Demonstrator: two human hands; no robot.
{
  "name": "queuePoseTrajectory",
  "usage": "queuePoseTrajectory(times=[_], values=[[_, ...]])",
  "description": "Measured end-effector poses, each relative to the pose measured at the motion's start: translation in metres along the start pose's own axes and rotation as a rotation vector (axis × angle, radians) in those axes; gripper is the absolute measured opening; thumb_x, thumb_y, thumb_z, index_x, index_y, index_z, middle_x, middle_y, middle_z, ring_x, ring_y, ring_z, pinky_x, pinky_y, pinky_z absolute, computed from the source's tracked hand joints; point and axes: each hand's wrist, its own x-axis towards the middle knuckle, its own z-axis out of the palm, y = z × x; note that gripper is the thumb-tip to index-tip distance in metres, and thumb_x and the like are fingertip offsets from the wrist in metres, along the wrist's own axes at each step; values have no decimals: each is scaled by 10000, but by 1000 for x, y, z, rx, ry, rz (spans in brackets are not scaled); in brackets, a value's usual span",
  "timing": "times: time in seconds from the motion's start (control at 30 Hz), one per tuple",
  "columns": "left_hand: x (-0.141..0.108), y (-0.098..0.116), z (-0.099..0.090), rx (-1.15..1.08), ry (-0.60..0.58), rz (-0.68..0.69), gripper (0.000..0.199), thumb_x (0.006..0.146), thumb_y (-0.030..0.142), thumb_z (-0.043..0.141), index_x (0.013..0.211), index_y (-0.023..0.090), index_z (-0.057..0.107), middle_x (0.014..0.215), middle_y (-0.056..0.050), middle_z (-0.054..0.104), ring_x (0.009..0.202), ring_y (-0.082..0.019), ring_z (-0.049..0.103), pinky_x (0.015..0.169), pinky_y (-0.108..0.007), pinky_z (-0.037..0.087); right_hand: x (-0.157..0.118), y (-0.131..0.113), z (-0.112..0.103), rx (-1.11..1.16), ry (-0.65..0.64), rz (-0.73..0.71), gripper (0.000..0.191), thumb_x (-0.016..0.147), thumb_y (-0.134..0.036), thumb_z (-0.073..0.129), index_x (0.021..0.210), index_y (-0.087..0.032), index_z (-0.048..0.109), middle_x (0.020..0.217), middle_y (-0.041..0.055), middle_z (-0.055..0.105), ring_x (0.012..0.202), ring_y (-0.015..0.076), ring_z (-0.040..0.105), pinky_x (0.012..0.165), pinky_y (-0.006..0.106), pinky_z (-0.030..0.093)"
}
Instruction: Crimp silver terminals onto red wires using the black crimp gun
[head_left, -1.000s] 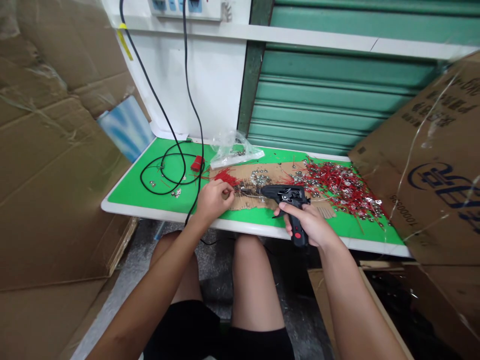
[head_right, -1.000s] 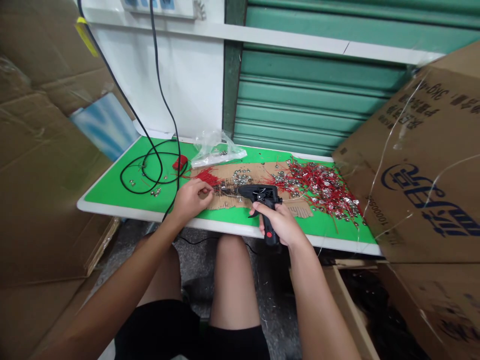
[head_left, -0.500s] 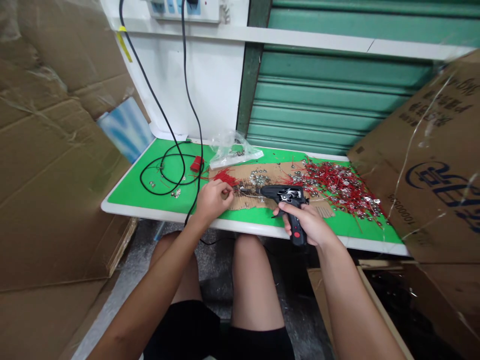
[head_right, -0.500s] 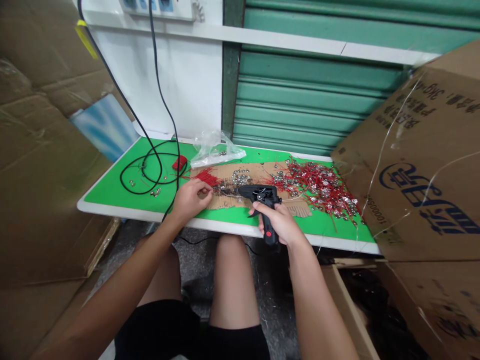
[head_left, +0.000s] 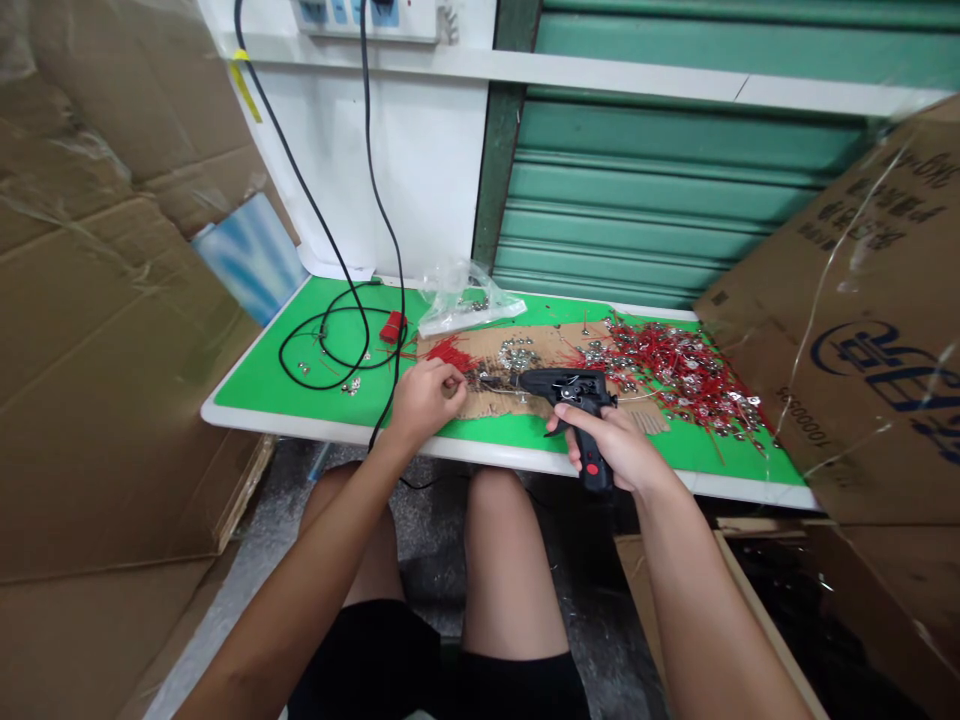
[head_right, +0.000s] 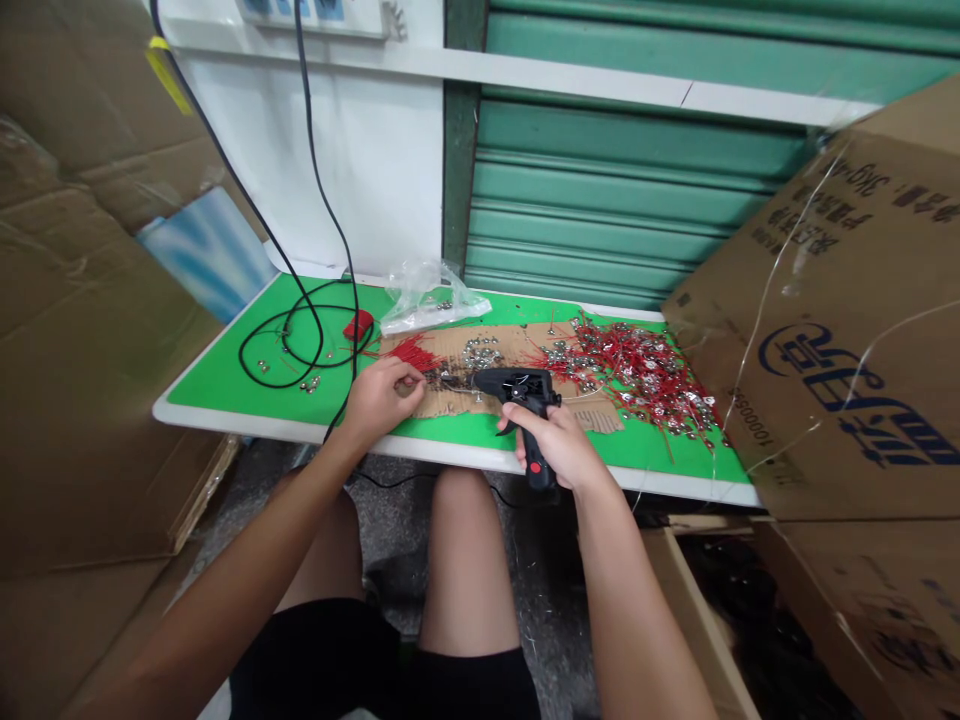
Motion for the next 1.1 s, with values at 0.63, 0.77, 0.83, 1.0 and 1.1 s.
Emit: queuePoseTrajectory(times=[0.63, 0.77, 0.83, 1.0, 1.1], values=[[0, -1, 0, -76, 35, -18, 130, 893, 264, 683, 828, 217, 786, 851, -54, 745, 836, -211, 677, 804, -347, 530, 1, 1, -3, 69, -9, 41, 444, 690, -594, 806, 750, -159, 740, 420, -4, 545, 343, 120, 469, 360, 238, 328], [0, -2, 1, -74, 32, -7, 131, 892, 262, 687, 844, 215, 800, 859, -56, 753, 845, -215, 685, 822, -354, 539, 4, 4, -4, 108, -8, 53, 462, 683, -602, 800, 745, -147, 754, 414, -2, 537, 346, 113, 466, 360, 226, 327], [-1, -2, 1, -71, 29, -7, 135, 894, 260, 685, 842, 214, 801, 853, -56, 751, 842, -217, 687, 821, -358, 541, 5, 6, -5, 130, -7, 59, 463, 675, -602, 800, 741, -145, 757, 412, -5, 534, 343, 109, 463, 360, 222, 333], [-1, -2, 0, -66, 29, 0, 134, 892, 256, 684, 832, 219, 799, 863, -57, 757, 847, -222, 691, 824, -364, 545, 8, 12, -7, 174, -25, 74, 460, 678, -594, 799, 749, -141, 765, 421, -16, 524, 350, 100, 463, 367, 212, 359], [-1, -2, 0, -56, 29, 2, 138, 894, 264, 682, 836, 219, 800, 863, -57, 761, 849, -224, 691, 814, -361, 540, 9, 14, -8, 182, -28, 60, 459, 692, -594, 792, 753, -140, 766, 417, -13, 530, 345, 98, 463, 366, 208, 360]])
